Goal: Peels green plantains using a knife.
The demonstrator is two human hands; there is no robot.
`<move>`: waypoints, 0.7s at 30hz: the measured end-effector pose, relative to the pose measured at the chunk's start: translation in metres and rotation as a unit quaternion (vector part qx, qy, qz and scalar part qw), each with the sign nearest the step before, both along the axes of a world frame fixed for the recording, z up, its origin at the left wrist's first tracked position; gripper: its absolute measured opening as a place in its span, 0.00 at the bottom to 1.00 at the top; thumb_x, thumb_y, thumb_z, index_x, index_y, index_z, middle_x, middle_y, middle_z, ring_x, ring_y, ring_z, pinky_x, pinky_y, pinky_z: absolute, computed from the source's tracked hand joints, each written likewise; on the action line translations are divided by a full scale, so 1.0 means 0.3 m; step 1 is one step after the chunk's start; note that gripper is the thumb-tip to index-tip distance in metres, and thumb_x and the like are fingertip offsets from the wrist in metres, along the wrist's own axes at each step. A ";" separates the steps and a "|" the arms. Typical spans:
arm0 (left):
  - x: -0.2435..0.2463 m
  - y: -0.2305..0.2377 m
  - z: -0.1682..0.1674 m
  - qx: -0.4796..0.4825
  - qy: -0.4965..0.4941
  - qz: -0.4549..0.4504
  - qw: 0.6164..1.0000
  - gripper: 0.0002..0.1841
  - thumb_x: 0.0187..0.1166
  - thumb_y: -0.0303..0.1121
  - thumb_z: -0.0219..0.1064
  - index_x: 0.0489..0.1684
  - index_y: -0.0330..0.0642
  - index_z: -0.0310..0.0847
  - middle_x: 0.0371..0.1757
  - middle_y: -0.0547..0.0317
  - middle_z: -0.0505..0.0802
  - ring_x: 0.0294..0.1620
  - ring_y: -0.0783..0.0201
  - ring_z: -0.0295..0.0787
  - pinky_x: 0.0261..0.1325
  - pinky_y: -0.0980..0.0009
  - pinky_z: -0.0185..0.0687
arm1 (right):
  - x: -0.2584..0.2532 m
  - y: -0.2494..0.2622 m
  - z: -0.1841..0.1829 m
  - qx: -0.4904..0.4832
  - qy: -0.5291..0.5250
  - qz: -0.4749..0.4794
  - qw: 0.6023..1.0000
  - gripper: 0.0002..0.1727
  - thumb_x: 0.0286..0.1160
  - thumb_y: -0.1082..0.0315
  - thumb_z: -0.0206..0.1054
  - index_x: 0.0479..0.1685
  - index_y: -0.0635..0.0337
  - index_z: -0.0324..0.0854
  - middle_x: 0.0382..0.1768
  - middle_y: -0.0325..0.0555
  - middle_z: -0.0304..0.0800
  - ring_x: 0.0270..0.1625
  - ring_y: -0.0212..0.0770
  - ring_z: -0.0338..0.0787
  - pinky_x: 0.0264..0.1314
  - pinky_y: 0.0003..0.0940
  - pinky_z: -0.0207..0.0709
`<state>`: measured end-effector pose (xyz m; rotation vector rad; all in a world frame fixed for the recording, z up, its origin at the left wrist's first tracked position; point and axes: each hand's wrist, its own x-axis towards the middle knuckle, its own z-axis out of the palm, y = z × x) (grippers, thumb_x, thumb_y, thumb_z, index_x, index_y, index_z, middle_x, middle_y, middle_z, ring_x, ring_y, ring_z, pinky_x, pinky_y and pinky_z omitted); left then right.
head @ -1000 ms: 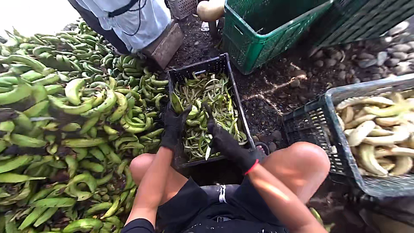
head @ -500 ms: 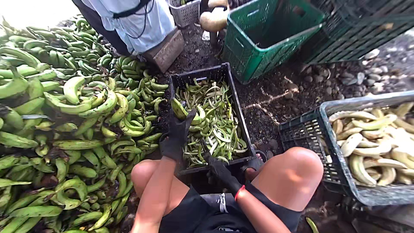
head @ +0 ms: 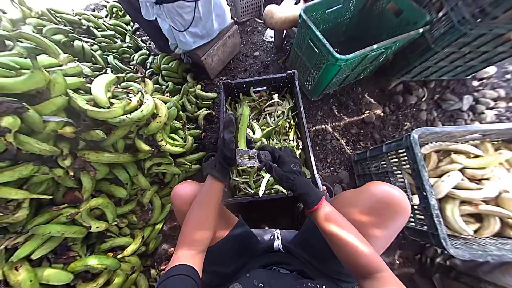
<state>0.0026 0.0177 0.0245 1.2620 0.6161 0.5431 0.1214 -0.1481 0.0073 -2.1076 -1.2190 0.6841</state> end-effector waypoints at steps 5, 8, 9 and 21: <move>-0.010 -0.013 -0.005 0.092 0.039 -0.010 0.995 0.29 0.91 0.61 0.37 0.80 0.59 0.68 0.56 0.63 0.89 0.47 0.72 0.87 0.51 0.65 0.87 | -0.021 0.045 -0.001 -0.005 0.040 -0.082 0.996 0.30 0.78 0.35 0.61 0.77 0.32 0.80 0.62 0.60 0.85 0.68 0.66 0.79 0.61 0.72 0.72; 0.010 -0.038 -0.007 -0.017 0.014 0.000 1.000 0.28 0.91 0.60 0.37 0.62 0.57 0.80 0.40 0.64 0.90 0.32 0.70 0.86 0.34 0.70 0.85 | -0.003 0.097 -0.008 0.016 0.036 -0.156 0.987 0.33 0.79 0.33 0.57 0.80 0.33 0.75 0.69 0.67 0.81 0.71 0.73 0.77 0.55 0.79 0.71; 0.009 -0.040 -0.011 -0.029 0.026 -0.006 0.999 0.28 0.91 0.61 0.37 0.61 0.58 0.79 0.37 0.63 0.89 0.29 0.69 0.85 0.31 0.69 0.84 | 0.019 0.121 -0.009 0.017 0.033 -0.171 0.985 0.33 0.80 0.32 0.57 0.79 0.35 0.76 0.67 0.67 0.81 0.69 0.74 0.79 0.54 0.79 0.71; -0.031 0.013 -0.046 0.049 -0.027 0.038 0.998 0.33 0.86 0.70 0.37 0.80 0.68 0.71 0.55 0.66 0.91 0.46 0.68 0.89 0.46 0.66 0.87 | 0.043 0.041 0.050 0.008 -0.011 -0.058 0.998 0.33 0.83 0.30 0.47 0.64 0.40 0.86 0.47 0.53 0.92 0.53 0.60 0.90 0.51 0.69 0.78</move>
